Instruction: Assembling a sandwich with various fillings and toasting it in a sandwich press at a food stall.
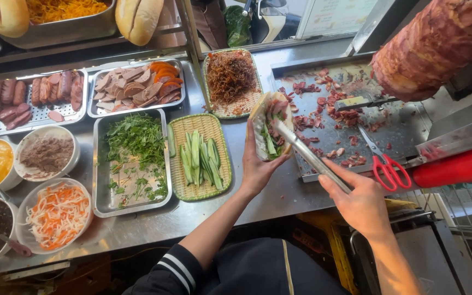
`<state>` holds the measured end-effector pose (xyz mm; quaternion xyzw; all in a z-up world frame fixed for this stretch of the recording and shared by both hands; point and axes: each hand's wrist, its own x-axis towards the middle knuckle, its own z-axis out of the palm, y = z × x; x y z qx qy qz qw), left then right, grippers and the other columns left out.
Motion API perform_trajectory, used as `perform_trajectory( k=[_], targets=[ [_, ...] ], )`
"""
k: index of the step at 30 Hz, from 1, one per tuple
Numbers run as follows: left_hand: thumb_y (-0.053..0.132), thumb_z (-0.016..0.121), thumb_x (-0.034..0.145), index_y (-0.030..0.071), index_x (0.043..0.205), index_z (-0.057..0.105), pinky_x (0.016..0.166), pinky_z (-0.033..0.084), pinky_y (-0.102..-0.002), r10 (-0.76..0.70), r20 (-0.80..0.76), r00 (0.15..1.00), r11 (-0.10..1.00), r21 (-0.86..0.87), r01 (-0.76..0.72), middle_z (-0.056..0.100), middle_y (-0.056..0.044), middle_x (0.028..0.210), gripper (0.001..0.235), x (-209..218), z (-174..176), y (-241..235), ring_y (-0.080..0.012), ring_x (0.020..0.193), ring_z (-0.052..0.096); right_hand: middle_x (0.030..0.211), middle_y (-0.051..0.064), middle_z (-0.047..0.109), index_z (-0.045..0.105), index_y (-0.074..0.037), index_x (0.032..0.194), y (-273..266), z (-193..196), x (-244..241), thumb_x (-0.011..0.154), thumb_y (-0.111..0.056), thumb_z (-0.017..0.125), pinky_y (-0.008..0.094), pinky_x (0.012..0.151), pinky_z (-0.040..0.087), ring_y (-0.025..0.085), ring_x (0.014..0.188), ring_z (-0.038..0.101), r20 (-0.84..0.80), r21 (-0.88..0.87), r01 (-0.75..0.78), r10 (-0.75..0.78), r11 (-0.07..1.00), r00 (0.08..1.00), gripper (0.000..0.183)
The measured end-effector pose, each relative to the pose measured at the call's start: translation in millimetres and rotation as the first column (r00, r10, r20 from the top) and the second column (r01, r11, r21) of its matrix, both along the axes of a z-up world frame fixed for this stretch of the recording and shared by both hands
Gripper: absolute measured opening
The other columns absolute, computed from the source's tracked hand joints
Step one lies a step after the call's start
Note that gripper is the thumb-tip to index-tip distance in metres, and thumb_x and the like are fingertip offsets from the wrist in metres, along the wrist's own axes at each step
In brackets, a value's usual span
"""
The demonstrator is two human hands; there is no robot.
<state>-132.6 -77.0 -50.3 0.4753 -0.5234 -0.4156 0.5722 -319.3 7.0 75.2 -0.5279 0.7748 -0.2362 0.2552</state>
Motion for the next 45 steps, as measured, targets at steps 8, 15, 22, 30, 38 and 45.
perform_trajectory(
  k=[8, 15, 22, 30, 38, 45],
  targets=[
    [0.012, 0.095, 0.07, 0.021, 0.167, 0.005, 0.096, 0.057, -0.06, -0.012, -0.102, 0.995, 1.0, 0.021, 0.014, 0.02, -0.03, 0.164, 0.133, 6.3, -8.9, -12.3, -0.0549, 0.148, 0.026, 0.099, 0.015, 0.08, 0.076, -0.041, 0.124, 3.5, 10.6, 0.2, 0.078, -0.041, 0.084, 0.047, 0.082, 0.06, 0.037, 0.1, 0.073, -0.044, 0.127, -0.017, 0.023, 0.992, 0.999, 0.047],
    [0.011, 0.094, 0.072, 0.022, 0.167, 0.007, 0.09, 0.061, -0.059, -0.086, -0.079, 0.993, 0.996, 0.024, 0.088, 0.017, -0.027, 0.166, 0.129, -0.3, -6.0, 3.3, -0.0552, 0.148, 0.024, 0.097, 0.023, 0.077, 0.073, -0.036, 0.132, -19.2, 21.9, 9.6, 0.088, -0.04, 0.077, 0.054, 0.084, 0.058, 0.045, 0.092, 0.072, -0.205, -0.019, -0.066, 0.061, 0.998, 0.977, 0.045],
    [0.01, 0.093, 0.073, 0.022, 0.166, 0.004, 0.089, 0.063, -0.057, -0.104, -0.085, 0.991, 0.993, 0.041, 0.108, 0.015, -0.026, 0.166, 0.13, -0.8, -5.6, 8.9, -0.0552, 0.149, 0.021, 0.102, 0.012, 0.079, 0.07, -0.044, 0.133, -32.5, 14.6, -1.1, 0.088, -0.042, 0.075, 0.048, 0.082, 0.059, 0.037, 0.097, 0.074, -0.284, 0.006, -0.176, 0.17, 0.984, 0.944, 0.046],
    [0.017, 0.096, 0.068, 0.017, 0.166, 0.008, 0.111, 0.042, -0.066, -0.073, 0.02, 0.997, 0.995, 0.067, 0.071, 0.022, -0.03, 0.164, 0.132, 1.8, 9.7, 21.0, -0.0545, 0.149, 0.024, 0.119, 0.013, 0.076, 0.068, -0.037, 0.136, -34.9, -20.5, -6.4, 0.09, -0.041, 0.074, 0.052, 0.089, 0.056, 0.037, 0.115, 0.069, -0.233, -0.025, -0.226, 0.214, 0.974, 0.949, 0.047],
    [0.025, 0.097, 0.069, 0.022, 0.168, 0.008, 0.119, 0.028, -0.064, -0.04, 0.049, 0.998, 0.988, 0.153, 0.032, 0.02, -0.024, 0.168, 0.133, 9.7, 2.2, 22.6, -0.0474, 0.153, 0.02, 0.113, 0.021, 0.076, 0.066, -0.046, 0.136, -115.8, -80.1, -68.2, 0.088, -0.055, 0.07, 0.055, 0.095, 0.055, 0.044, 0.111, 0.068, -0.281, 0.158, -0.092, 0.135, 0.983, 0.95, 0.049],
    [0.024, 0.094, 0.075, 0.027, 0.167, 0.005, 0.121, 0.028, -0.059, -0.034, 0.043, 0.998, 0.974, 0.227, 0.023, 0.017, -0.024, 0.169, 0.128, 23.4, 10.6, 29.4, -0.0463, 0.155, 0.015, 0.118, 0.026, 0.075, 0.069, -0.042, 0.133, -132.2, -86.8, -82.9, 0.088, -0.052, 0.069, 0.055, 0.098, 0.053, 0.049, 0.115, 0.066, -0.279, 0.272, -0.141, 0.219, 0.952, 0.935, 0.046]
  ],
)
